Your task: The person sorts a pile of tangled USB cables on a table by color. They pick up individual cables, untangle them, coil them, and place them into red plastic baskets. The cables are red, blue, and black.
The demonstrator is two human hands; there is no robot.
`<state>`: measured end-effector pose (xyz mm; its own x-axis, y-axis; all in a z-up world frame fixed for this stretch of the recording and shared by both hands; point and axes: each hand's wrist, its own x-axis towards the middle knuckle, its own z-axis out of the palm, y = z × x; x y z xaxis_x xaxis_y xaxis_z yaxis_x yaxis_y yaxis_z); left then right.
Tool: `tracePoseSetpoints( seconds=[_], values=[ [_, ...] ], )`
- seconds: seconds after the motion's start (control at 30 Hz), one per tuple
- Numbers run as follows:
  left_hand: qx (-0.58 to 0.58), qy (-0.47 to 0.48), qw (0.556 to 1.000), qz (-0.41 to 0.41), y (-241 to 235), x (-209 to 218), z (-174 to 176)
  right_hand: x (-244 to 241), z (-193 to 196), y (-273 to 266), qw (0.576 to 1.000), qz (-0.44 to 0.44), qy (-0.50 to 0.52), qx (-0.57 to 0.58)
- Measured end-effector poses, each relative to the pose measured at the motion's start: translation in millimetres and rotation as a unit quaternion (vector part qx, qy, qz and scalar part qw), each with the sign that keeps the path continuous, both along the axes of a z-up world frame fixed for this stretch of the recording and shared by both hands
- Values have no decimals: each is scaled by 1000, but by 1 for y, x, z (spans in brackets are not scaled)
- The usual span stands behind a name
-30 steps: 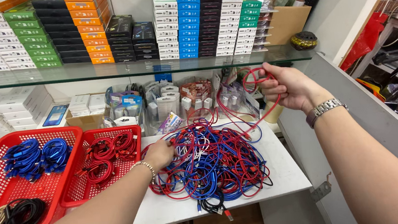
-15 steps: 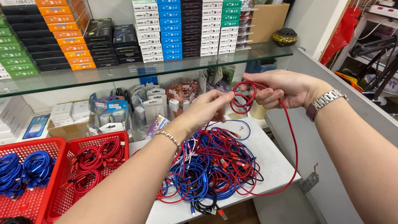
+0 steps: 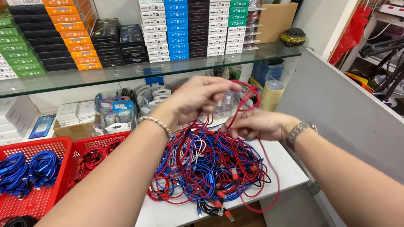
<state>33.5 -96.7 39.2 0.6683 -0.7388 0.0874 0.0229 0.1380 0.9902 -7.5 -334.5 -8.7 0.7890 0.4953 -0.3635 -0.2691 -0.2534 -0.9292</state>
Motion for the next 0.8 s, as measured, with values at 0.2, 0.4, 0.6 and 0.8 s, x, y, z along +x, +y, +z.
tracePoseSetpoints(
  seconds=[0.2, 0.4, 0.6, 0.8],
  values=[
    [1, 62, 953, 295, 43, 32, -49, -34, 11, -22, 935, 43, 77, 343],
    [115, 7, 977, 179, 37, 12, -63, -22, 47, -12, 966, -250, -48, 43],
    [176, 46, 981, -63, 34, -12, -26, -3, 20, 9, 984, -129, -100, 76],
    [-60, 163, 983, -65, 57, -11, -3, -20, -9, 24, 962, 34, -123, -240]
  ],
)
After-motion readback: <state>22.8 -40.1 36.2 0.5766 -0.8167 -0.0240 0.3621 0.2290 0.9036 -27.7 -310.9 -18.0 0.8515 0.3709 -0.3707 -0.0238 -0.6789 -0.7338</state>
